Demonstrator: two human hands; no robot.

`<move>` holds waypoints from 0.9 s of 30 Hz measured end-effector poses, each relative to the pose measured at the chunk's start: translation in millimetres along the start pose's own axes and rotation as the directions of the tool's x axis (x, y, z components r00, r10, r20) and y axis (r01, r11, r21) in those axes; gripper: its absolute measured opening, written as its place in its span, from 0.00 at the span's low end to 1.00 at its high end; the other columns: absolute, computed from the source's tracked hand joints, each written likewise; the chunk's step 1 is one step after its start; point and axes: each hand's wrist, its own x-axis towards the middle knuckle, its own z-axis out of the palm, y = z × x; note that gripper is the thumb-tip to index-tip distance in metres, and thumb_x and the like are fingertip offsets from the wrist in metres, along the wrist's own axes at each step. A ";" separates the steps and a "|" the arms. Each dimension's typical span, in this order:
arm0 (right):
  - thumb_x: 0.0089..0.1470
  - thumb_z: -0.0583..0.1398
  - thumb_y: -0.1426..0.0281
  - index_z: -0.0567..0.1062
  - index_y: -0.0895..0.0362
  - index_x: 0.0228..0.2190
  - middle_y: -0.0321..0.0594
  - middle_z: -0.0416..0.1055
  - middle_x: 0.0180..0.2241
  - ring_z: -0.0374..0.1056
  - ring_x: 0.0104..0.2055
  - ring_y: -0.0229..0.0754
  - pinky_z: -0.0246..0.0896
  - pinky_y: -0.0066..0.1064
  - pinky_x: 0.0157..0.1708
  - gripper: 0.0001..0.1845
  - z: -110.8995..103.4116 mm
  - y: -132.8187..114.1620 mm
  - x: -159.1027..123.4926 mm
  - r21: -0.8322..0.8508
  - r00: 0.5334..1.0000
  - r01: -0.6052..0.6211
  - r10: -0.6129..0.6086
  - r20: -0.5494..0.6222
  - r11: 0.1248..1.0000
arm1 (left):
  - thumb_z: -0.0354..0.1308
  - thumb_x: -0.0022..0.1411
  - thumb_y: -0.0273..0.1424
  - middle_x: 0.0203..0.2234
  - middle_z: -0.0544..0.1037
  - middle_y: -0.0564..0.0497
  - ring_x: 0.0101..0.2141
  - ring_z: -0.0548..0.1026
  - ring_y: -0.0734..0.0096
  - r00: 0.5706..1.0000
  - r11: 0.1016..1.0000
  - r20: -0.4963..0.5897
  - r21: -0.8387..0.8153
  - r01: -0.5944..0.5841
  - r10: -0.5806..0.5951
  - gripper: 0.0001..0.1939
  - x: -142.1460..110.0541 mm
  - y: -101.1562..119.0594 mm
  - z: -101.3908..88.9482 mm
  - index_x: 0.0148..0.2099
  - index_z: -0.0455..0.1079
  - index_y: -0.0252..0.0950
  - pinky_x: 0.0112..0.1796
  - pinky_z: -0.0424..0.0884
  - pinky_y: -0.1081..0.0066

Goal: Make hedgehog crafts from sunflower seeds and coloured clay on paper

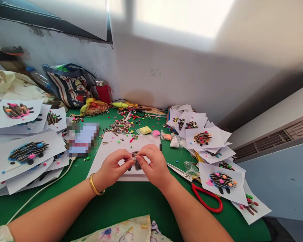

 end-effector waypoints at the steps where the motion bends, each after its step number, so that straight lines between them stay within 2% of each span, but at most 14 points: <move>1: 0.63 0.56 0.67 0.72 0.52 0.32 0.38 0.70 0.31 0.67 0.37 0.41 0.64 0.35 0.40 0.07 -0.6 -1.4 0.0 0.017 1.000 -0.008 0.008 -0.011 1.000 | 0.58 0.63 0.35 0.27 0.75 0.51 0.30 0.71 0.69 1.000 1.000 -0.009 -0.010 -0.014 0.014 0.09 -0.6 1.3 -0.3 0.31 0.70 0.38 0.34 0.69 0.69; 4: 0.62 0.58 0.68 0.72 0.52 0.32 0.36 0.69 0.30 0.65 0.35 0.40 0.63 0.34 0.38 0.05 -1.0 -4.6 -0.2 0.062 0.999 -0.013 0.015 -0.031 0.998 | 0.59 0.63 0.35 0.30 0.75 0.50 0.35 0.73 0.67 0.994 0.994 -0.096 -0.085 -0.064 0.056 0.07 -1.3 2.2 -2.2 0.34 0.72 0.39 0.39 0.71 0.66; 7: 0.60 0.60 0.69 0.72 0.53 0.33 0.35 0.70 0.30 0.65 0.35 0.39 0.61 0.32 0.37 0.02 0.8 -6.4 -0.4 0.089 1.000 -0.023 0.021 0.023 0.996 | 0.57 0.65 0.34 0.37 0.76 0.47 0.42 0.74 0.64 0.982 0.978 -0.180 -0.192 -0.086 0.051 0.06 -2.9 0.9 -2.9 0.37 0.72 0.39 0.45 0.71 0.63; 9: 0.59 0.60 0.71 0.71 0.53 0.31 0.35 0.69 0.29 0.64 0.33 0.39 0.60 0.32 0.35 0.04 2.8 -7.0 -0.5 0.090 0.998 -0.045 0.040 0.057 0.995 | 0.55 0.66 0.35 0.37 0.77 0.47 0.40 0.75 0.65 0.986 0.969 -0.168 -0.242 -0.056 0.015 0.07 -5.0 0.3 -1.8 0.39 0.71 0.39 0.43 0.73 0.63; 12: 0.58 0.59 0.73 0.69 0.54 0.28 0.34 0.67 0.28 0.62 0.32 0.38 0.59 0.32 0.34 0.06 5.3 -7.1 -1.0 0.108 0.996 -0.071 0.064 0.069 0.992 | 0.55 0.66 0.36 0.31 0.76 0.50 0.33 0.74 0.67 0.986 0.976 -0.168 -0.215 -0.047 0.010 0.08 -7.7 0.3 0.4 0.38 0.71 0.38 0.38 0.72 0.65; 15: 0.56 0.59 0.75 0.69 0.54 0.28 0.34 0.66 0.28 0.61 0.31 0.38 0.58 0.31 0.34 0.06 5.6 -6.2 -1.2 0.144 0.995 -0.094 0.088 0.048 0.985 | 0.58 0.64 0.36 0.32 0.77 0.50 0.34 0.75 0.67 0.983 0.973 -0.181 -0.229 -0.034 -0.008 0.07 -7.5 0.0 1.1 0.39 0.72 0.38 0.38 0.72 0.65; 19: 0.55 0.59 0.76 0.68 0.54 0.28 0.33 0.65 0.28 0.60 0.31 0.38 0.56 0.31 0.33 0.07 4.9 -4.9 -0.6 0.162 0.993 -0.116 0.112 0.029 0.980 | 0.59 0.63 0.36 0.32 0.78 0.48 0.34 0.75 0.66 0.989 0.966 -0.139 -0.257 0.020 -0.058 0.08 -4.7 -1.8 0.0 0.38 0.72 0.37 0.37 0.73 0.66; 24: 0.56 0.59 0.73 0.69 0.54 0.30 0.34 0.66 0.29 0.61 0.33 0.38 0.57 0.32 0.35 0.04 8.4 -5.0 -1.1 0.194 0.991 -0.120 0.107 0.077 0.974 | 0.58 0.64 0.36 0.29 0.77 0.49 0.32 0.75 0.68 0.990 0.985 -0.139 -0.174 -0.016 -0.008 0.08 -4.7 -2.7 0.0 0.36 0.72 0.36 0.36 0.72 0.66; 27: 0.57 0.58 0.73 0.69 0.54 0.29 0.34 0.66 0.28 0.61 0.32 0.38 0.57 0.31 0.34 0.05 10.9 -4.9 -1.6 0.199 0.992 -0.112 0.098 0.079 0.974 | 0.58 0.64 0.35 0.30 0.77 0.50 0.33 0.76 0.68 0.992 0.987 -0.123 -0.153 -0.052 0.033 0.08 -5.8 -2.9 1.7 0.35 0.72 0.36 0.37 0.73 0.66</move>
